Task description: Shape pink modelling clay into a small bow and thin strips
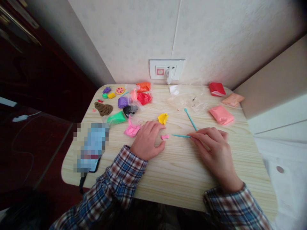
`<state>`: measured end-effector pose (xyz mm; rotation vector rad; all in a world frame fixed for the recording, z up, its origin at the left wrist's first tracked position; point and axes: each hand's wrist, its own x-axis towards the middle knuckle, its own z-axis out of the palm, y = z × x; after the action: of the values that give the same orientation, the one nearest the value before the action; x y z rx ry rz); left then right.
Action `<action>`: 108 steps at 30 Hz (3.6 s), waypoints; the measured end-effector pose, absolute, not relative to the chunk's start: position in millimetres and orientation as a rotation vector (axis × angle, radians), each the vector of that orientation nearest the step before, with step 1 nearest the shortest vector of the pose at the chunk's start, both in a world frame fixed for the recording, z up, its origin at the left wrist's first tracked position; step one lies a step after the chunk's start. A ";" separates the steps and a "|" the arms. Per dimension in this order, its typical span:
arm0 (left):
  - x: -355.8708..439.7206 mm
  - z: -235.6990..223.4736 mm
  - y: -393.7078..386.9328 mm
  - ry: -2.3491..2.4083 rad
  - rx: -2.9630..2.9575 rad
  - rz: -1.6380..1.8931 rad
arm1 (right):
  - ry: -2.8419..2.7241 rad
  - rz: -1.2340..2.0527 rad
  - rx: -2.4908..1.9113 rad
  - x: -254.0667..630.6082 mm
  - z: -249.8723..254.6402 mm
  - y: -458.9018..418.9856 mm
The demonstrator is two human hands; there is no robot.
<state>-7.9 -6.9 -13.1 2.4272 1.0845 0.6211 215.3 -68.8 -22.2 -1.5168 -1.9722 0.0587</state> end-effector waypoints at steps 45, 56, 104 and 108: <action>-2.2 -12.3 -8.1 0.990 2.547 0.600 | -1.985 0.130 -1.536 214.5 -25.1 -67.2; -8.5 -13.6 -2.1 0.862 2.419 0.560 | -2.080 0.156 -1.427 216.6 -26.1 -67.6; -11.8 -11.8 11.2 0.754 2.358 0.520 | -2.072 0.099 -1.407 214.1 -29.7 -57.9; -11.1 -10.3 10.8 0.766 2.363 0.504 | -2.102 0.150 -1.341 212.8 -31.0 -57.1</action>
<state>-11.1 10.8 -10.3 2.3625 0.7655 0.5035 212.8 -57.1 -31.0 -1.3406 -2.1024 0.1500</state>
